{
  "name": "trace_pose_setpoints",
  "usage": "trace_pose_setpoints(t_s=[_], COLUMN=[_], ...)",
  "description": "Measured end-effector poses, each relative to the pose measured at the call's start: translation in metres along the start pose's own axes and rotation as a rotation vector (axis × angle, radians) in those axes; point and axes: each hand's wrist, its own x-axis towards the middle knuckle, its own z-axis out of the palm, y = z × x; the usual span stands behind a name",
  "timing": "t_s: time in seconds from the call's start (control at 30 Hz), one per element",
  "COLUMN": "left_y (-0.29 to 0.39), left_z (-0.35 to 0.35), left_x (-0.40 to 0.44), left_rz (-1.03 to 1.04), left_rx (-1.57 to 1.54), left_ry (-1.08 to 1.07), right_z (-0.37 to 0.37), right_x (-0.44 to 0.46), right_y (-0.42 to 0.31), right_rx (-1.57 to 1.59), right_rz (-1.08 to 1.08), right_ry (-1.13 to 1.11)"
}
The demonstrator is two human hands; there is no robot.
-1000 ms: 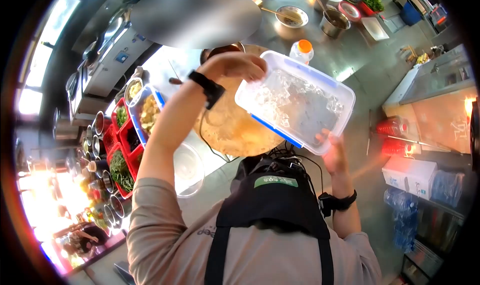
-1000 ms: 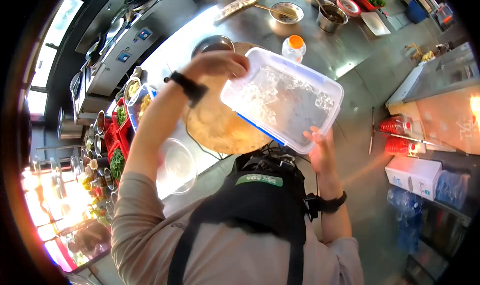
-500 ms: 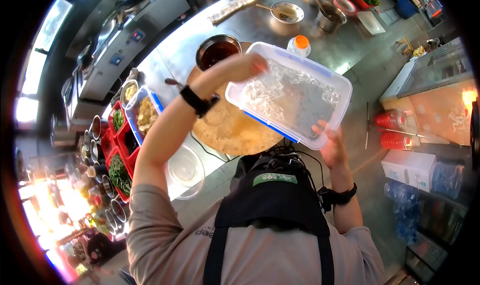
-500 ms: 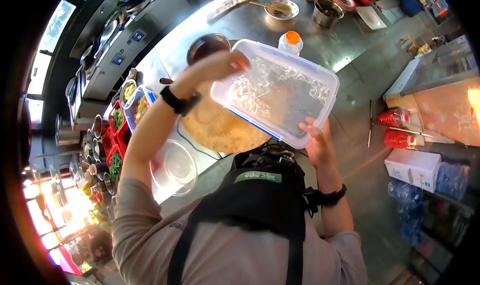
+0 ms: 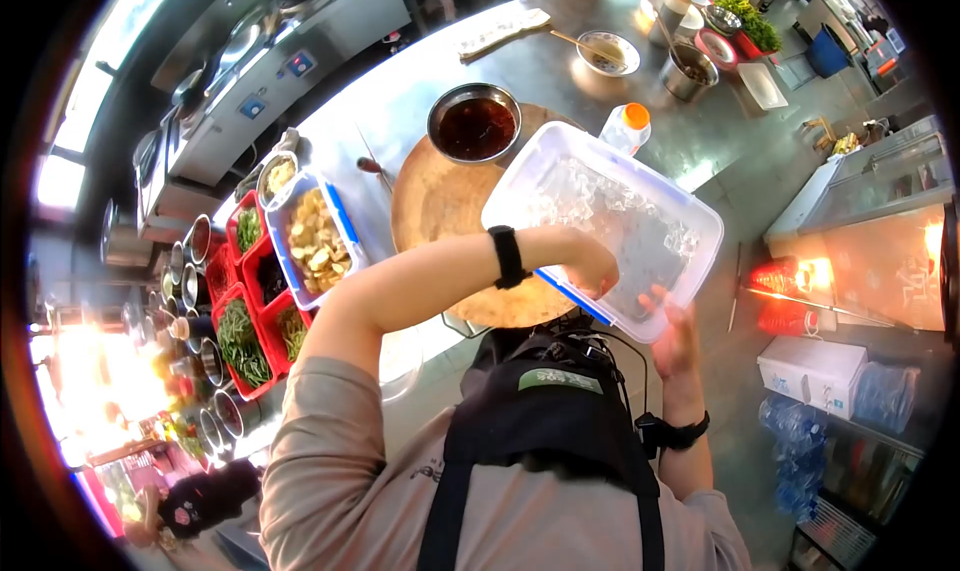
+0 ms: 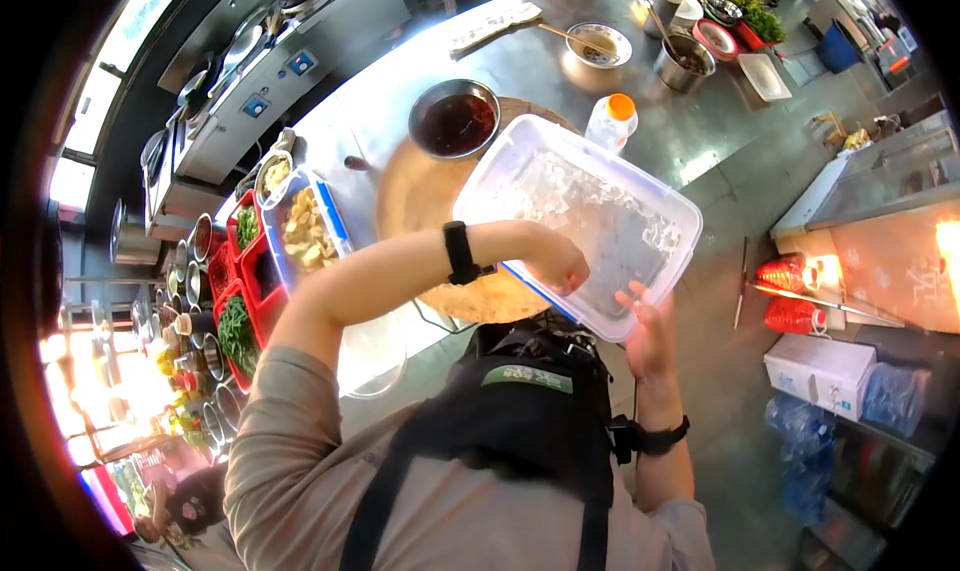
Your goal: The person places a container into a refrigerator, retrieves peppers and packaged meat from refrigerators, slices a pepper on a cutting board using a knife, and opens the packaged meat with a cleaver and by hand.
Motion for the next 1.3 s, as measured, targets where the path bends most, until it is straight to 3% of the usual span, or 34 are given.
trace_pose_setpoints(t_s=[0.07, 0.2, 0.27, 0.37, 0.4, 0.47, 0.53, 0.6, 0.7, 0.8, 0.83, 0.87, 0.9, 0.97, 1.03, 1.07, 1.13, 1.23, 1.3], left_y=[-0.007, -0.018, -0.022, -0.059, -0.084, -0.104, -0.115, -0.117, -0.198, -0.108, -0.093, -0.062, -0.052, 0.018, 0.023, 0.037, 0.065, 0.091, 0.099], left_z=[-0.01, -0.012, -0.031, -0.059, -0.064, -0.084, -0.081, -0.086, -0.089, -0.068, -0.051, -0.031, 0.001, 0.054, 0.093, 0.116, 0.156, 0.152, 0.144], left_x=[-0.001, -0.04, -0.072, -0.111, -0.116, -0.141, -0.151, -0.165, -0.16, -0.145, -0.13, -0.12, -0.098, -0.052, -0.021, -0.003, 0.03, 0.075, 0.09], left_rz=[0.108, 0.077, 0.031, -0.06, -0.086, -0.349, -0.42, -0.408, -0.248, -0.239, -0.218, -0.296, -0.022, -0.021, -0.032, -0.004, 0.139, 0.199, 0.209], left_rx=[-0.117, -0.198, -0.401, -0.421, -0.384, -0.149, 0.139, 0.022, 0.076, -0.112, -0.279, -0.135, -0.415, -0.467, -1.1, -0.956, -0.95, -1.042, -1.028], left_ry=[-0.132, -0.124, 0.088, 0.325, 0.377, 0.449, 0.651, 0.696, 0.976, 1.079, 0.951, 0.819, 0.756, 0.556, 0.161, 0.197, -0.007, -0.173, -0.349], right_z=[0.005, -0.001, -0.014, -0.027, -0.033, -0.041, -0.055, -0.063, -0.075, -0.085, -0.092, -0.092, -0.098, -0.094, -0.073, -0.069, -0.066, -0.07, -0.015], right_x=[-0.005, -0.032, -0.044, -0.071, -0.082, -0.097, -0.124, -0.151, -0.187, -0.24, -0.259, -0.285, -0.304, -0.355, -0.365, -0.374, -0.405, -0.414, -0.43], right_y=[0.0, 0.038, 0.053, 0.062, 0.063, 0.071, 0.074, 0.072, 0.075, 0.081, 0.09, 0.102, 0.123, 0.136, 0.145, 0.148, 0.151, 0.17, 0.154], right_rx=[0.005, 0.102, 0.149, 0.176, 0.199, 0.249, 0.283, 0.28, 0.266, 0.336, 0.402, 0.479, 0.496, 0.499, 0.517, 0.512, 0.505, 0.596, 0.582], right_rz=[0.03, 0.023, 0.039, -0.019, -0.012, -0.028, -0.033, -0.045, -0.146, -0.188, -0.189, -0.196, -0.179, -0.228, -0.26, -0.254, -0.325, -0.433, -0.478], right_ry=[0.026, 0.094, 0.127, 0.171, 0.18, 0.169, 0.201, 0.22, 0.29, 0.36, 0.34, 0.343, 0.366, 0.457, 0.527, 0.553, 0.638, 0.699, 0.864])
